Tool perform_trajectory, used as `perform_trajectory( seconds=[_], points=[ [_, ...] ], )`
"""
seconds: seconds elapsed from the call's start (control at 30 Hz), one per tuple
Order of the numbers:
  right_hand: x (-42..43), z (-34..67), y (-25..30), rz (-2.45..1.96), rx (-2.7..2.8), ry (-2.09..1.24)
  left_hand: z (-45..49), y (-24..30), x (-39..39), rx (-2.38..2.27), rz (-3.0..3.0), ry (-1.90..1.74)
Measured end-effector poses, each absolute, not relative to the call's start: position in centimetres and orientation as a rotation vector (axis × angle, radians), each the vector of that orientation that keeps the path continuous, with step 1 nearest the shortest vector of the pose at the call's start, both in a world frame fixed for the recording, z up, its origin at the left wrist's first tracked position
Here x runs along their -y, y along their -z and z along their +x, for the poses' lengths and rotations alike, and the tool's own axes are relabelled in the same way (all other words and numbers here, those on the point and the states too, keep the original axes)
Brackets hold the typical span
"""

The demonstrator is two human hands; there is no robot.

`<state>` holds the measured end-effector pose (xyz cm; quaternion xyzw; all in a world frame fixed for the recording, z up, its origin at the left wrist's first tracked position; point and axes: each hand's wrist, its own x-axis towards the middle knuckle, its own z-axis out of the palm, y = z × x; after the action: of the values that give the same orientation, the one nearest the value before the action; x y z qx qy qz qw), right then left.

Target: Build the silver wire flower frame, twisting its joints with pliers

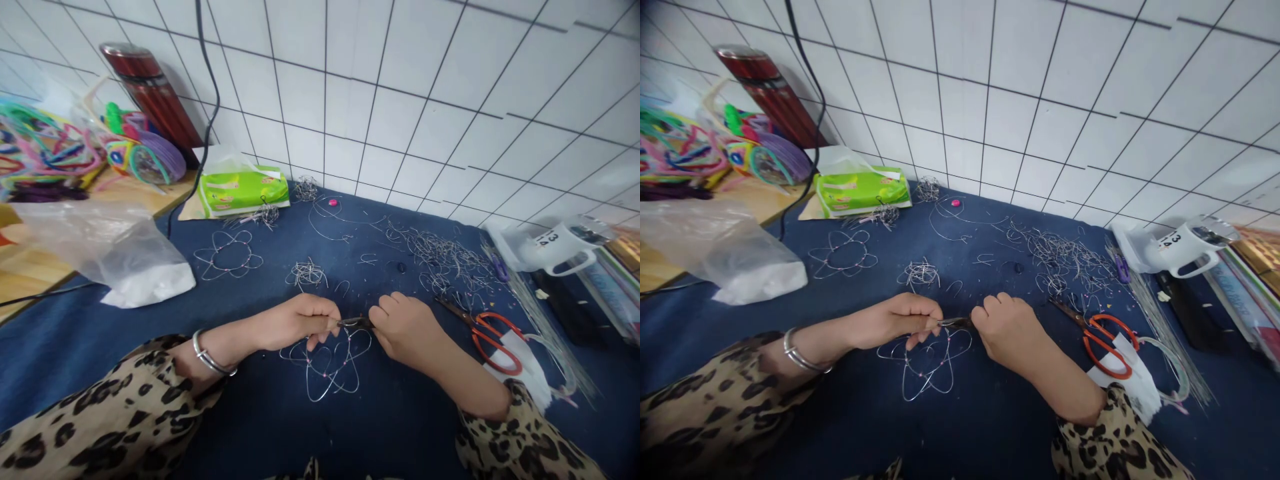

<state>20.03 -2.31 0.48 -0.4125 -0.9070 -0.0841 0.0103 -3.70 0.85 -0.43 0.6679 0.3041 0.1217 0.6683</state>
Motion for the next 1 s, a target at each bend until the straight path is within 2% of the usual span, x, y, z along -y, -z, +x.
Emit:
perform_trajectory(
  seconds=[1.0],
  points=[
    [2.1, 19.9, 0.7, -1.324, 2.834, 0.21, -3.4, 0.1, -0.8, -0.723, 1.397, -0.277]
  ],
)
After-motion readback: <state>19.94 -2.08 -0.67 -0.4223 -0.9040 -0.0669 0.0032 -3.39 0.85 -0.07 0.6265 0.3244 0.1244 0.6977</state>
